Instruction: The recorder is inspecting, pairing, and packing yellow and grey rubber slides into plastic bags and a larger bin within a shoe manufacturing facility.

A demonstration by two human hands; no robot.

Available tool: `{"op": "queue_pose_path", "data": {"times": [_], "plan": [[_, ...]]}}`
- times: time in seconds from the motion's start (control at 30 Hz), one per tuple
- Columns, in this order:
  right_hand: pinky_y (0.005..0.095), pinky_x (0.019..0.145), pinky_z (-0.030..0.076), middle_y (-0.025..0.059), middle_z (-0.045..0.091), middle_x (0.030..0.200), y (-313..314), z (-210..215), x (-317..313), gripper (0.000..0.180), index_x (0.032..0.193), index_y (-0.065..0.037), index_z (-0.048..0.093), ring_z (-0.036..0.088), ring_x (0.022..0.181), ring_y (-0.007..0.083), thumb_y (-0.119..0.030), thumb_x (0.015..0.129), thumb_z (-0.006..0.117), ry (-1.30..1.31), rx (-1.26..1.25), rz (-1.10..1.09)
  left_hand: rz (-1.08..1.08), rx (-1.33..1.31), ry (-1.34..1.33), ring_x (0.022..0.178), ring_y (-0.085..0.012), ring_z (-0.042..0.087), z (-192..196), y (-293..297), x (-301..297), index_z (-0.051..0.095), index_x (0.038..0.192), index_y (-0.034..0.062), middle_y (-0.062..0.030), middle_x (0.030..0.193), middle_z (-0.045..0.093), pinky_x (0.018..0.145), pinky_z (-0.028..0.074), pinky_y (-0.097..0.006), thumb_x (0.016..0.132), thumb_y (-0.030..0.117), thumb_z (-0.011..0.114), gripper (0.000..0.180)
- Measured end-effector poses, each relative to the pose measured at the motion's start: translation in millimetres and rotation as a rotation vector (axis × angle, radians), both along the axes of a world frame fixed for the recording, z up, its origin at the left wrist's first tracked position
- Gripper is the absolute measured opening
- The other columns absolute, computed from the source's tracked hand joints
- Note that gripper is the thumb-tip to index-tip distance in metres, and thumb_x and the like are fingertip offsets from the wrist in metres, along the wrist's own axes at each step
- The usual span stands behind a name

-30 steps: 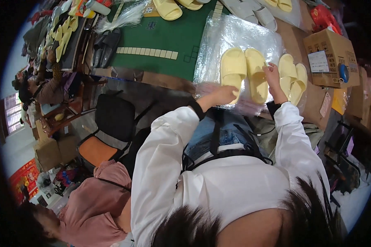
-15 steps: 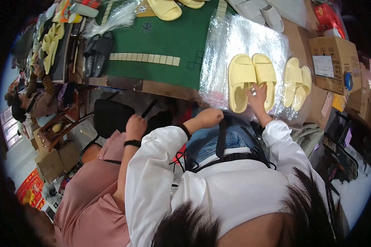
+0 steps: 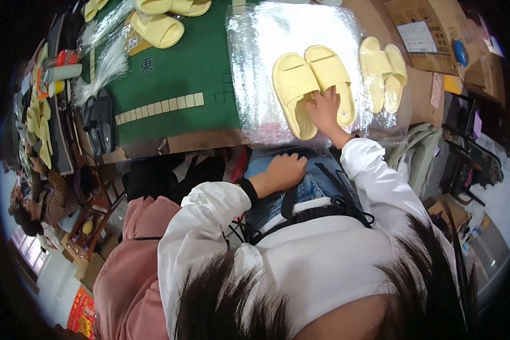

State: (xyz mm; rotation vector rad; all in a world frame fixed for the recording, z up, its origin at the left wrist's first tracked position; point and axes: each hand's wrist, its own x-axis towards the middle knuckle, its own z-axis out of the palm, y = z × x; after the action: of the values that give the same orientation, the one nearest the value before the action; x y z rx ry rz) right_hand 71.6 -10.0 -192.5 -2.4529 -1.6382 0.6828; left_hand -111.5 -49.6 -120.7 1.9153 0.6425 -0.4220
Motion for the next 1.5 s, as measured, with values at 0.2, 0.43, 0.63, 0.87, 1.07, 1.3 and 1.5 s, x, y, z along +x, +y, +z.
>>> {"op": "queue_pose_path", "data": {"times": [0.2,0.43,0.63,0.87,1.07,1.3,1.5], "plan": [[0.0539,0.100,0.017,0.0192,0.047,0.109,3.9,4.3,5.2,0.027,0.093,-0.004,0.057,0.035,0.115,0.0353,-0.025,0.076,0.053,0.032,0.268,0.001,0.005,0.655,-0.258,0.083,-0.0264,0.054,-7.7,43.2,20.5,0.056,0.085,0.0046,-0.0112,0.085,0.055,0.074,0.042,-0.037,0.075,0.015,0.053,0.014],[0.0482,0.096,0.023,0.0155,0.050,0.098,7.8,42.8,40.0,0.023,0.088,-0.001,0.057,0.041,0.103,0.0328,-0.019,0.072,0.058,0.079,0.718,-0.084,-0.210,0.469,-0.386,0.079,-0.0253,0.052,-22.3,-4.3,9.7,0.052,0.081,0.0066,-0.0091,0.079,0.053,0.070,0.042,-0.037,0.073,0.017,0.052,0.014],[0.0484,0.099,0.021,0.0159,0.048,0.098,-18.1,58.2,51.8,0.026,0.092,-0.002,0.057,0.040,0.103,0.0336,-0.019,0.073,0.059,0.004,0.675,-0.054,-0.004,0.495,-0.145,0.074,-0.0253,0.053,-28.0,-28.1,9.4,0.052,0.080,0.0066,-0.0090,0.072,0.052,0.066,0.043,-0.037,0.076,0.019,0.053,0.013],[0.0427,0.097,0.027,0.0157,0.049,0.097,-33.8,77.3,69.3,0.024,0.094,-0.001,0.058,0.043,0.100,0.0329,-0.012,0.073,0.059,0.209,0.719,-0.118,0.002,0.904,-0.159,0.101,-0.0344,0.048,9.2,9.4,36.0,0.054,0.105,0.0059,-0.0191,0.109,0.052,0.079,0.040,-0.045,0.076,0.026,0.057,0.036],[0.0274,0.088,0.038,0.0079,0.055,0.110,-61.5,114.0,105.5,0.031,0.109,0.001,0.056,0.050,0.104,0.0189,-0.006,0.079,0.056,0.851,0.643,-0.174,-0.306,0.902,0.130,0.116,-0.0379,0.037,-48.5,32.4,25.2,0.039,0.128,0.0344,-0.0140,0.137,0.030,0.086,0.037,-0.052,0.078,0.029,0.056,0.053],[0.0210,0.075,0.044,-0.0005,0.061,0.097,-126.8,148.5,167.9,0.035,0.108,0.001,0.057,0.054,0.086,0.0061,0.001,0.074,0.054,1.280,-0.255,-0.043,-0.245,0.970,-0.049,0.100,-0.0279,0.048,-51.5,41.7,36.7,0.048,0.118,0.0057,-0.0091,0.114,0.049,0.077,0.041,-0.040,0.077,0.018,0.051,0.043],[0.0223,0.081,0.042,0.0004,0.061,0.100,-163.9,113.0,155.5,0.033,0.110,0.002,0.056,0.053,0.090,0.0083,-0.002,0.077,0.058,1.392,-0.417,0.034,-0.224,1.064,-0.167,0.079,-0.0225,0.055,-30.2,57.4,51.2,0.052,0.101,0.0069,-0.0065,0.088,0.054,0.066,0.045,-0.034,0.075,0.011,0.051,0.027]]}}
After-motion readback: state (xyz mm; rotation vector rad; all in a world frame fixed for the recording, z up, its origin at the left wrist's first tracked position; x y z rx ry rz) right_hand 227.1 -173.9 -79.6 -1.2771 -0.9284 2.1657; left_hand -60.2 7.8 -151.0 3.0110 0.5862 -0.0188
